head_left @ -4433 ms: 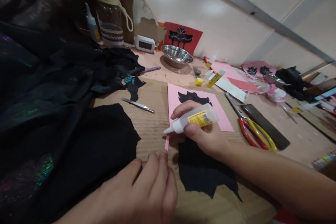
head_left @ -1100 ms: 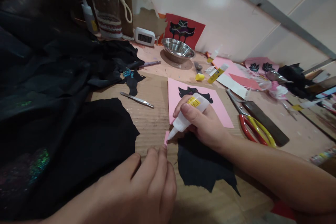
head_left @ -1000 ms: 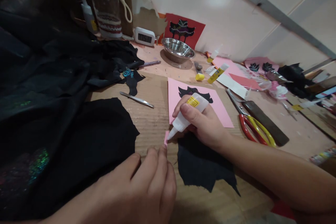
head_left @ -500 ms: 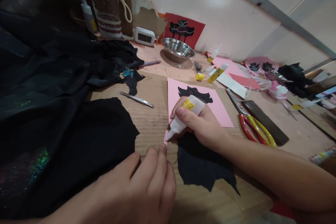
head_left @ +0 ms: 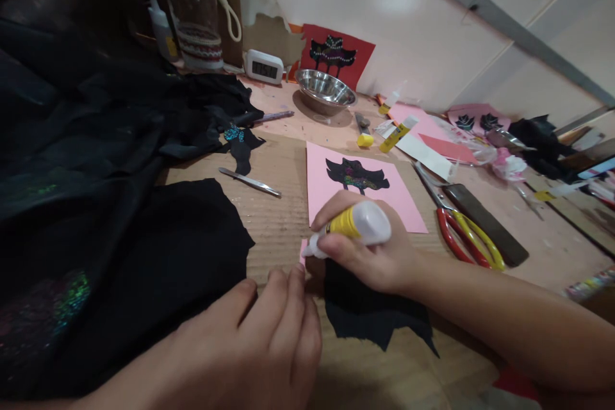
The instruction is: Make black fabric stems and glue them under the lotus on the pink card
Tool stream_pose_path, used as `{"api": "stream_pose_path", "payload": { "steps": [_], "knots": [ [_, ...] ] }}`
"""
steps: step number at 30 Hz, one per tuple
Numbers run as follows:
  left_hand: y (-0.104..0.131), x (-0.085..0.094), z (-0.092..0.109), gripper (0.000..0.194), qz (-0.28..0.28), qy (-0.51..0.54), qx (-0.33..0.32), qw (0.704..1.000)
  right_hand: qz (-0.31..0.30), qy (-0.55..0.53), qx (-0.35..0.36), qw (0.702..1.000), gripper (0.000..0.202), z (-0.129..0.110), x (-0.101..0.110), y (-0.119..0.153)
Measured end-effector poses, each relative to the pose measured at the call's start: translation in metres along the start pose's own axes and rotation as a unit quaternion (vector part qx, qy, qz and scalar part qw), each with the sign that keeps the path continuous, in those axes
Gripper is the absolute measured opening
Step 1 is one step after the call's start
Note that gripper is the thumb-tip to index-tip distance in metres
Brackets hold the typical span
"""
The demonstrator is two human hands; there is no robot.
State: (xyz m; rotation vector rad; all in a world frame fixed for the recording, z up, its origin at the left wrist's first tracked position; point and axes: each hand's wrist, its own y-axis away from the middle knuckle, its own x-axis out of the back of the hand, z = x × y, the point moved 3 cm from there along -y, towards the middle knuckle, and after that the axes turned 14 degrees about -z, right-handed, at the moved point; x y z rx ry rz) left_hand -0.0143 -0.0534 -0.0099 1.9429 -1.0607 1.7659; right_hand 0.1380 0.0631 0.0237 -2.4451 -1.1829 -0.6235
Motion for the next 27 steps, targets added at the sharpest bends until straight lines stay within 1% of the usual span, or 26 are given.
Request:
{"api": "stream_pose_path", "payload": {
  "steps": [3, 6, 8, 11, 14, 16, 20, 22, 25, 27],
  "knots": [
    [0.001, -0.002, -0.001, 0.033, 0.002, 0.006, -0.013, 1.0, -0.004, 0.108, 0.05, 0.993, 0.027, -0.007, 0.002, 0.001],
    [-0.002, -0.002, -0.002, 0.033, -0.004, 0.009, -0.006, 1.0, 0.015, 0.13, 0.058, 0.99, 0.027, -0.007, 0.003, 0.002],
    [-0.003, -0.002, -0.002, 0.034, -0.001, 0.01, 0.0, 1.0, 0.037, 0.104, 0.057, 0.992, 0.025, -0.006, 0.005, 0.003],
    [-0.004, -0.001, -0.003, 0.034, 0.003, 0.011, 0.002, 1.0, 0.087, 0.019, 0.052, 0.995, 0.022, -0.002, 0.007, 0.008],
    [-0.003, -0.001, -0.004, 0.032, -0.001, 0.014, -0.007, 1.0, 0.119, -0.046, 0.035, 0.991, 0.025, 0.004, 0.008, 0.011],
    [-0.002, -0.001, -0.004, 0.032, -0.006, 0.015, -0.011, 1.0, 0.114, -0.06, 0.028, 0.991, 0.028, 0.006, 0.008, 0.01],
    [-0.001, -0.001, -0.004, 0.031, -0.002, 0.0, -0.011, 1.0, 0.081, -0.098, 0.022, 0.992, 0.035, 0.007, 0.008, 0.004],
    [-0.002, -0.002, -0.004, 0.031, -0.001, -0.009, -0.01, 1.0, 0.079, -0.107, 0.021, 0.991, 0.036, 0.006, 0.009, 0.001],
    [-0.003, -0.003, -0.004, 0.031, 0.001, -0.015, -0.001, 1.0, 0.084, -0.099, 0.03, 0.991, 0.031, 0.003, 0.01, 0.0],
    [-0.002, -0.003, -0.005, 0.032, -0.002, -0.013, 0.0, 1.0, 0.062, -0.113, 0.028, 0.991, 0.026, 0.002, 0.008, -0.001]
  ]
}}
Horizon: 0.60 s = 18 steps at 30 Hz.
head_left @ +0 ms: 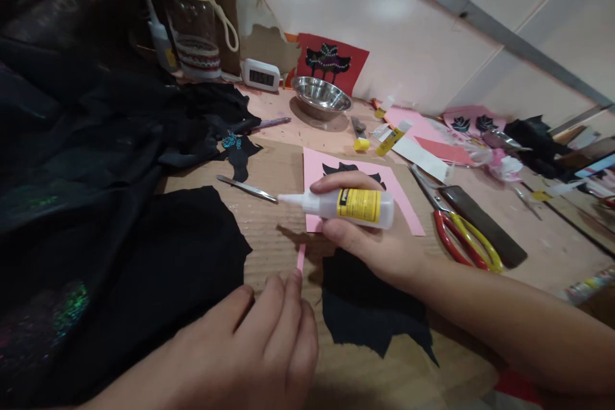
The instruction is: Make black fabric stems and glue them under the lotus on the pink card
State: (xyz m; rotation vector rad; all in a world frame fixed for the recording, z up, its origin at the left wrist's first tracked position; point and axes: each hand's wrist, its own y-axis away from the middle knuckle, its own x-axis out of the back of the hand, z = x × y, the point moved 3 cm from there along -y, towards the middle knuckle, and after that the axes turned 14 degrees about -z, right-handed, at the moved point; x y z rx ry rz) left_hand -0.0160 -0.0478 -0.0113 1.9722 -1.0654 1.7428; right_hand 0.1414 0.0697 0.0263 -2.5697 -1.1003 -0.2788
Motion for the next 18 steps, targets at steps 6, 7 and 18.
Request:
{"api": "stream_pose_path", "payload": {
  "steps": [6, 7, 18],
  "knots": [
    [0.001, 0.001, 0.001, 0.034, 0.01, 0.015, -0.011, 1.0, 0.001, -0.034, -0.027, 0.999, 0.025, 0.004, -0.004, 0.004],
    [0.001, 0.002, 0.001, 0.033, 0.015, 0.017, -0.007, 1.0, 0.014, -0.029, -0.031, 0.999, 0.025, 0.005, -0.004, 0.005],
    [0.001, 0.001, 0.003, 0.032, 0.021, 0.011, -0.001, 1.0, 0.019, -0.079, -0.002, 0.997, 0.028, 0.015, 0.003, 0.009]
  ]
}}
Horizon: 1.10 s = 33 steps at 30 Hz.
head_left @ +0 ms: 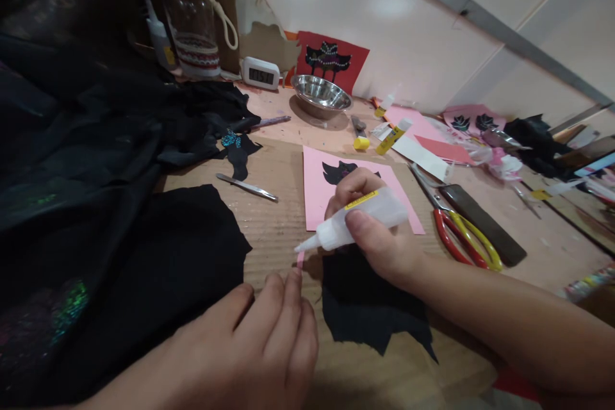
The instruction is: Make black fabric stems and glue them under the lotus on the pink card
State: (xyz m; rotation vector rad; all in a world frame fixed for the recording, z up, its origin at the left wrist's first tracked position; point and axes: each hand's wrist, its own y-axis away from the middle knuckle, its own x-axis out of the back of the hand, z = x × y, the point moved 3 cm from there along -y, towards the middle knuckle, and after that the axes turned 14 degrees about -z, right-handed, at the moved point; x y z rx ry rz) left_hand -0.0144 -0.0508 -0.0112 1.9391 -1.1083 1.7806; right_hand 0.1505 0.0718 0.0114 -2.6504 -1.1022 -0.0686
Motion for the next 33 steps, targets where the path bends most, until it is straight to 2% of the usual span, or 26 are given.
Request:
{"api": "stream_pose_path", "payload": {
  "steps": [5, 11, 15, 25, 33],
  "knots": [
    [-0.0044, 0.0005, -0.001, 0.028, 0.009, 0.007, 0.008, 1.0, -0.037, 0.029, -0.017, 0.999, 0.033, -0.0053, -0.004, -0.0027],
    [-0.0028, -0.0001, -0.0008, 0.031, 0.007, 0.001, -0.006, 1.0, -0.018, 0.07, -0.058, 0.996, 0.03, -0.0087, -0.0083, -0.0032],
    [-0.0011, -0.0008, -0.0003, 0.032, 0.009, -0.002, 0.009, 1.0, -0.023, 0.082, -0.072, 0.994, 0.027, -0.009, -0.0087, -0.0049],
    [-0.0034, 0.001, 0.0015, 0.032, 0.001, -0.011, 0.01, 1.0, -0.024, 0.081, -0.101, 0.991, 0.046, -0.0069, -0.0096, -0.006],
    [-0.0025, 0.002, 0.0001, 0.027, 0.002, -0.006, 0.003, 1.0, -0.02, 0.081, -0.094, 0.992, 0.042, -0.0065, -0.0074, -0.0061]
  ]
}}
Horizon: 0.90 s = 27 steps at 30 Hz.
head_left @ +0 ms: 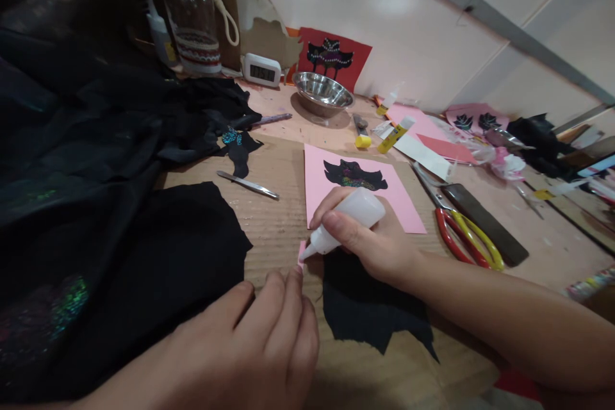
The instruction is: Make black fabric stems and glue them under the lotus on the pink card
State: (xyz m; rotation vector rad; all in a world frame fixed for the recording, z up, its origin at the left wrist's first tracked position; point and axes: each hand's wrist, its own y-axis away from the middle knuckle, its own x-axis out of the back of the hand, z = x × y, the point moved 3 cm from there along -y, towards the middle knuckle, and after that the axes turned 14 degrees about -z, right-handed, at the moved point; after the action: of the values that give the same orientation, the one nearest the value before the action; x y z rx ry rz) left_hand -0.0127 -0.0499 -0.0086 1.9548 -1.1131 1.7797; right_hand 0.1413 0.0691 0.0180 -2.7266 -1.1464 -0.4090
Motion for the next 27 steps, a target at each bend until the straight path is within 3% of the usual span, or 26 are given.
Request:
{"api": "stream_pose_path", "payload": {
  "steps": [5, 11, 15, 22, 27],
  "knots": [
    [0.004, -0.001, -0.002, 0.024, -0.029, 0.033, -0.004, 0.999, -0.029, -0.014, 0.016, 0.999, 0.028, -0.001, -0.004, 0.001],
    [-0.006, -0.001, -0.005, 0.032, -0.058, 0.097, -0.019, 0.993, -0.044, 0.073, 0.078, 0.993, 0.019, -0.008, -0.005, 0.005],
    [-0.008, -0.001, -0.003, 0.031, -0.051, 0.098, -0.018, 0.994, -0.052, 0.081, 0.075, 0.993, 0.018, -0.009, -0.005, 0.005],
    [0.008, -0.006, 0.005, 0.029, -0.007, 0.052, -0.005, 0.999, -0.046, 0.073, 0.068, 0.994, 0.017, -0.01, -0.005, 0.004],
    [0.002, -0.004, 0.003, 0.033, 0.013, 0.022, -0.001, 1.0, -0.047, 0.065, 0.085, 0.993, 0.015, -0.01, -0.005, 0.003]
  ]
}}
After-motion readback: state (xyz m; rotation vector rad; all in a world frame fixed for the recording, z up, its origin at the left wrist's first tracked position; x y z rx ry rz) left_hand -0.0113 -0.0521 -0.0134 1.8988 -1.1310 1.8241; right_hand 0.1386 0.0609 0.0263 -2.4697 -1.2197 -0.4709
